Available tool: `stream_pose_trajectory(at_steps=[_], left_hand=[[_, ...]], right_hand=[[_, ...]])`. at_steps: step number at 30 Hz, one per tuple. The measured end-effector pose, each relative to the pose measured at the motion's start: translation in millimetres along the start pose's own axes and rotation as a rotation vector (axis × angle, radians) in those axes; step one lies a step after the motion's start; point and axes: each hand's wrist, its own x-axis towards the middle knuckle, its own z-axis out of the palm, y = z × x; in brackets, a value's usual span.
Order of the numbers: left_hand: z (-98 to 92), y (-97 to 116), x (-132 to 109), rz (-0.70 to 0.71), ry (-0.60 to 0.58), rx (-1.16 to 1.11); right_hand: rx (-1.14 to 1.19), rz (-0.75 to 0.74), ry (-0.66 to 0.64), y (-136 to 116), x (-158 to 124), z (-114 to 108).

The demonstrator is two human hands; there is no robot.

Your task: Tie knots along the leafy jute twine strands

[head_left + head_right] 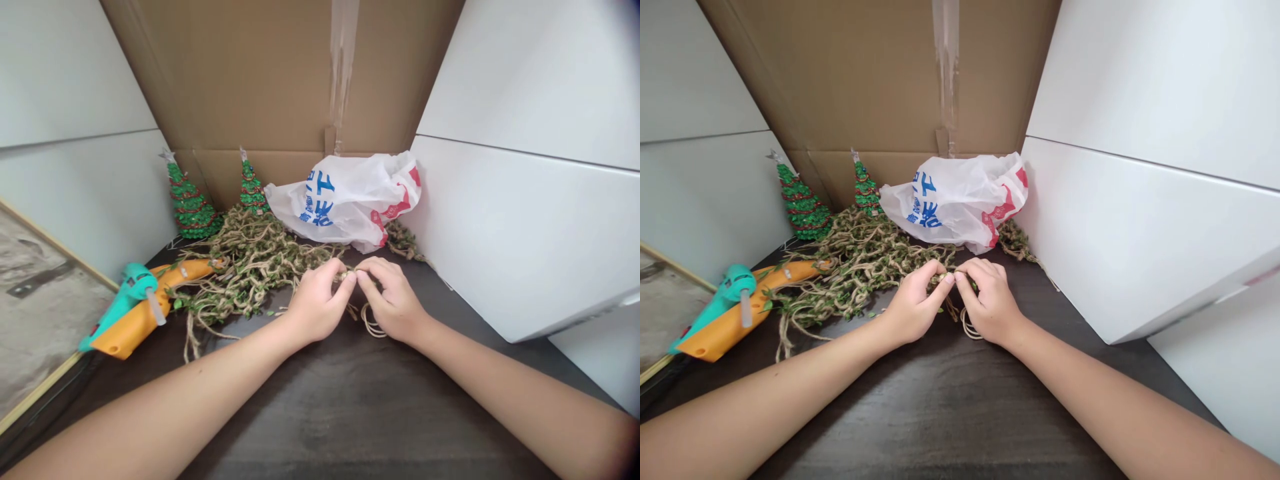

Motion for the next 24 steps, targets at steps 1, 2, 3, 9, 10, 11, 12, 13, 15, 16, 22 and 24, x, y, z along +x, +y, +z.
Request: stream_pose_trajectory(at_steps=[1,2,3,9,10,11,12,13,15,16,22,24], left_hand=[[-0.3,0.3,0.0,0.006,-0.004,-0.006],[-0.6,0.6,0.0,0.014,-0.007,-0.012],[-0.7,0.8,0.0,0.022,-0.01,-0.016],[0.4,-0.7,1.9,0.064,0.099,-0.029],[0.7,-1.2,2.3,0.068,0.107,-0.034],[0.9,-1.7,2.6,0.071,0.108,-0.037],[1.1,-2.2,2.8,0.07,0.103,-0.036],[1.2,-2.6,2.8,0.067,0.096,-0.031],[1.2,-2.8,2.3,0.057,0.068,-0.02],[1.0,-2.6,1.8,0.055,0.042,-0.02],[-1.6,2.9,-1.9,0.146,-0.142,-0.163],[-1.7,4.2,-2.1,0.158,-0.151,-0.241]], right_hand=[[0.0,0.017,0.014,0.4,0.4,-0.2],[0.008,0.034,0.034,1.1,0.8,-0.4],[0.02,0.051,0.056,1.9,1.0,-0.5],[-0.01,0.081,0.02,1.6,-0.2,0.3],[-0.026,0.062,-0.019,0.6,-0.5,0.3],[-0.031,0.037,-0.055,-0.5,-0.8,0.2],[-0.02,0.009,-0.079,-1.5,-1.1,-0.1],[0.01,-0.016,-0.084,-2.4,-1.4,-0.4],[0.095,-0.05,-0.036,-3.2,-1.8,-1.3],[0.131,-0.055,0.003,-3.3,-1.9,-1.7],[0.106,0.001,0.041,-0.7,-0.8,-1.4],[0.102,0.004,-0.021,0.4,0.2,-0.5]])
